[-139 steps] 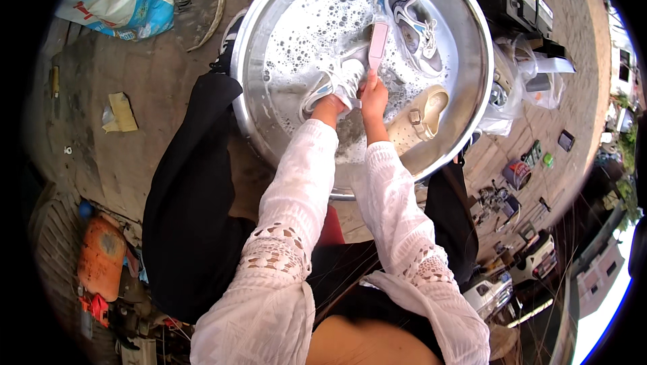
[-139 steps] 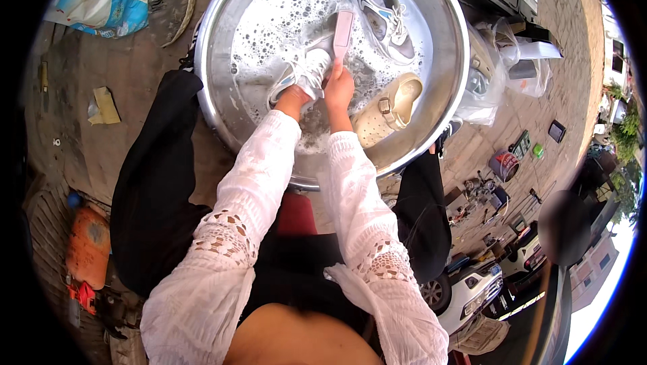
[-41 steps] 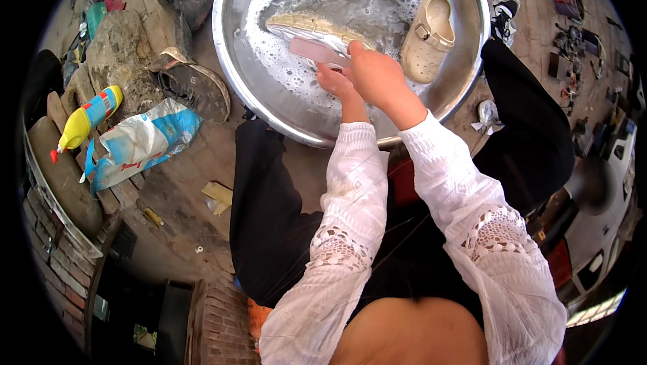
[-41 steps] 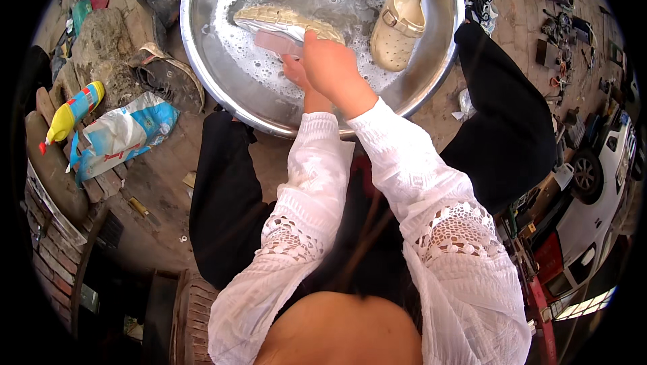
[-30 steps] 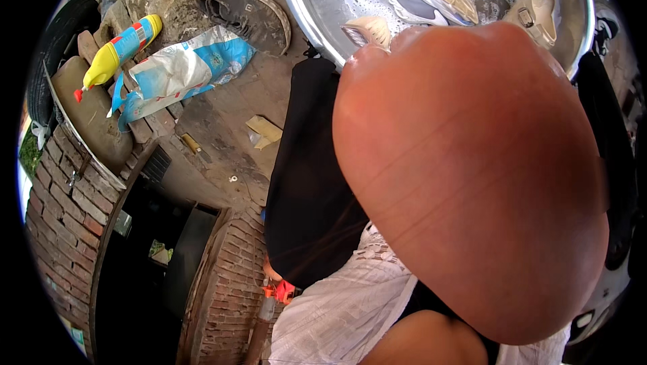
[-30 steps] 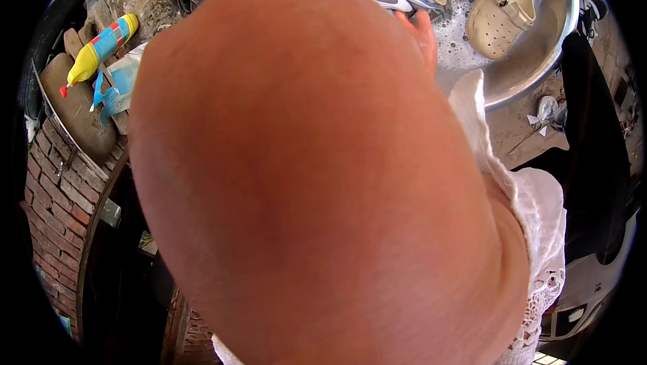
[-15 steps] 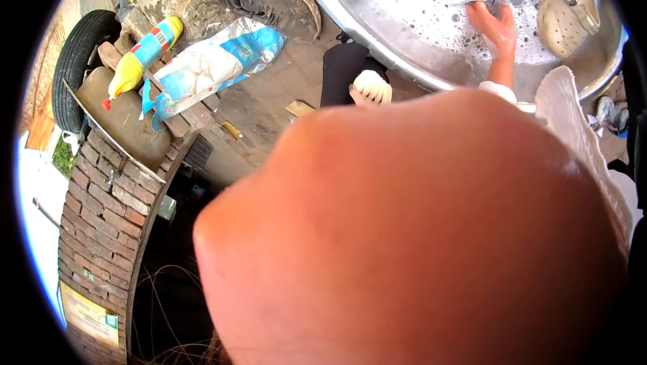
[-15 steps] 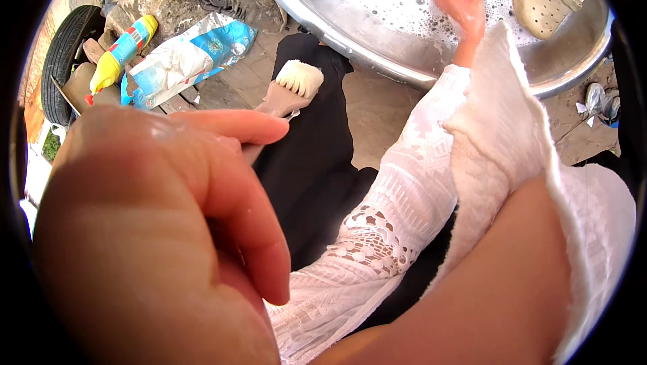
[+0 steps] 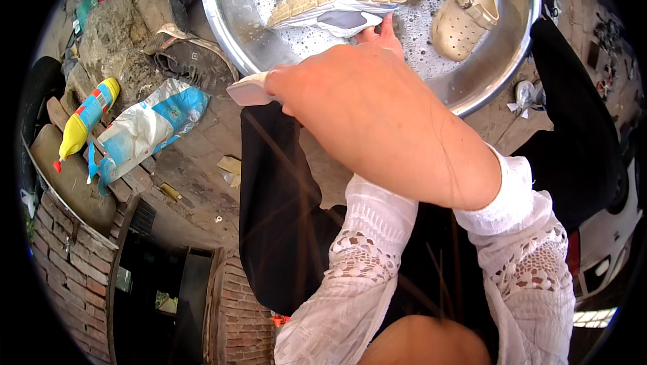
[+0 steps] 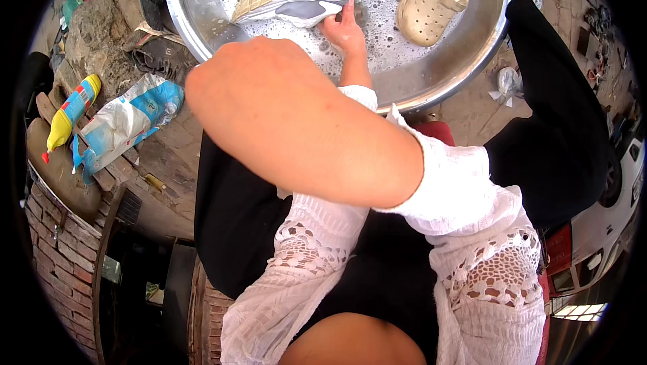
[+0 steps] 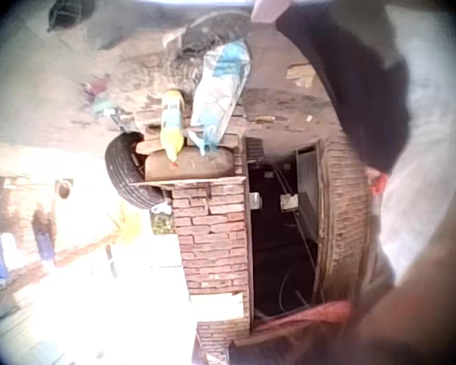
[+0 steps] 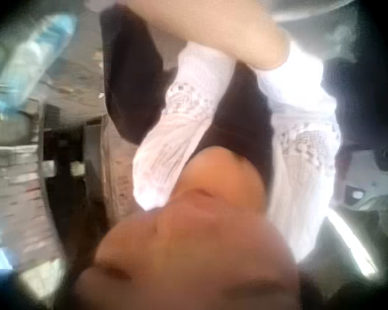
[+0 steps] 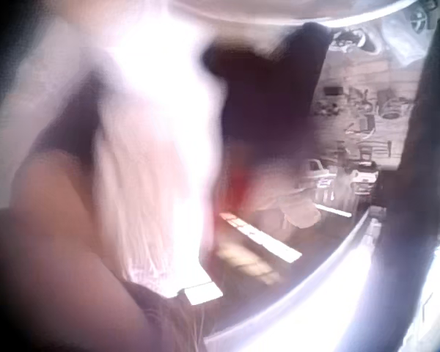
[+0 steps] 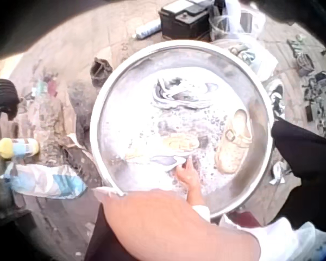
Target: The person scrubs a pair of white sneakers and a pair of beige sandals in a metal basin filled with soapy water. They use a pink brush to clean the shoes and occasionally rinse them by hand.
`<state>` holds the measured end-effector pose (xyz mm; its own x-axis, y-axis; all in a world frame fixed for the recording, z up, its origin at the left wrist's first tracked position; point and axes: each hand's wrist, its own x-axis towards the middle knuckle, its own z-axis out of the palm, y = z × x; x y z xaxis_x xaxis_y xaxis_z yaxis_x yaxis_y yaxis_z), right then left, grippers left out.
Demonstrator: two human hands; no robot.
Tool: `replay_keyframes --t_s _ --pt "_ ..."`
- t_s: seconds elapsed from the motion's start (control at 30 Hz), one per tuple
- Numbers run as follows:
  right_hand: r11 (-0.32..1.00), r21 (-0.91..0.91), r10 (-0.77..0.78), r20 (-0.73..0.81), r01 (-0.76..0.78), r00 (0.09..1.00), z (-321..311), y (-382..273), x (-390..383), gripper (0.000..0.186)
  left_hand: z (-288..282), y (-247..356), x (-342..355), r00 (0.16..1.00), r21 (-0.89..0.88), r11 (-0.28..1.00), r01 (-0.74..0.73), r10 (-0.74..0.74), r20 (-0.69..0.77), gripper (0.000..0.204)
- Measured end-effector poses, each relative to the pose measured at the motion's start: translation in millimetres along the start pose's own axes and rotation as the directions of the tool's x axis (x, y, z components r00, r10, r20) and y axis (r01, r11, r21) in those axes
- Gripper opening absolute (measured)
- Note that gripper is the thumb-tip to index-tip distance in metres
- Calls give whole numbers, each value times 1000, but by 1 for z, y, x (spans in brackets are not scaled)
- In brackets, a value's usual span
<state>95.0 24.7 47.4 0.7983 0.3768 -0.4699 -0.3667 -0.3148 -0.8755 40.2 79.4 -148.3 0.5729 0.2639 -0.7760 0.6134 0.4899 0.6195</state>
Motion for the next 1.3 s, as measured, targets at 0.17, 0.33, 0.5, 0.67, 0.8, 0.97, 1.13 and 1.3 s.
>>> replay_keyframes --t_s 0.17,0.33,0.5,0.67,0.8,0.97,1.13,1.3 --pt "928 367 183 -281 -71 942 -78 21 -40 33 57 -50 0 990 131 985 -111 99 96 27" --pt "801 598 354 -492 13 795 -92 111 -53 36 70 -5 -39 632 463 496 -735 749 200 24" --pt "668 740 460 -492 77 739 -85 139 -36 31 120 40 -60 898 777 458 -431 304 318 25" --pt "653 752 427 -464 91 776 -63 180 -13 31 108 35 -16 888 714 554 -429 406 218 30" --pt "725 683 527 -475 -82 705 -36 205 29 16 100 60 2 963 485 840 -244 153 220 21" --pt "960 6 133 -889 -279 437 -19 243 33 30 89 42 30 881 321 908 -270 99 462 41" --pt "887 442 421 -648 -137 634 -5 207 -1 37 78 58 41 902 177 983 -38 -43 429 31" --pt "929 327 352 -631 -174 692 43 161 -16 38 72 53 50 938 175 984 -16 -46 344 33"
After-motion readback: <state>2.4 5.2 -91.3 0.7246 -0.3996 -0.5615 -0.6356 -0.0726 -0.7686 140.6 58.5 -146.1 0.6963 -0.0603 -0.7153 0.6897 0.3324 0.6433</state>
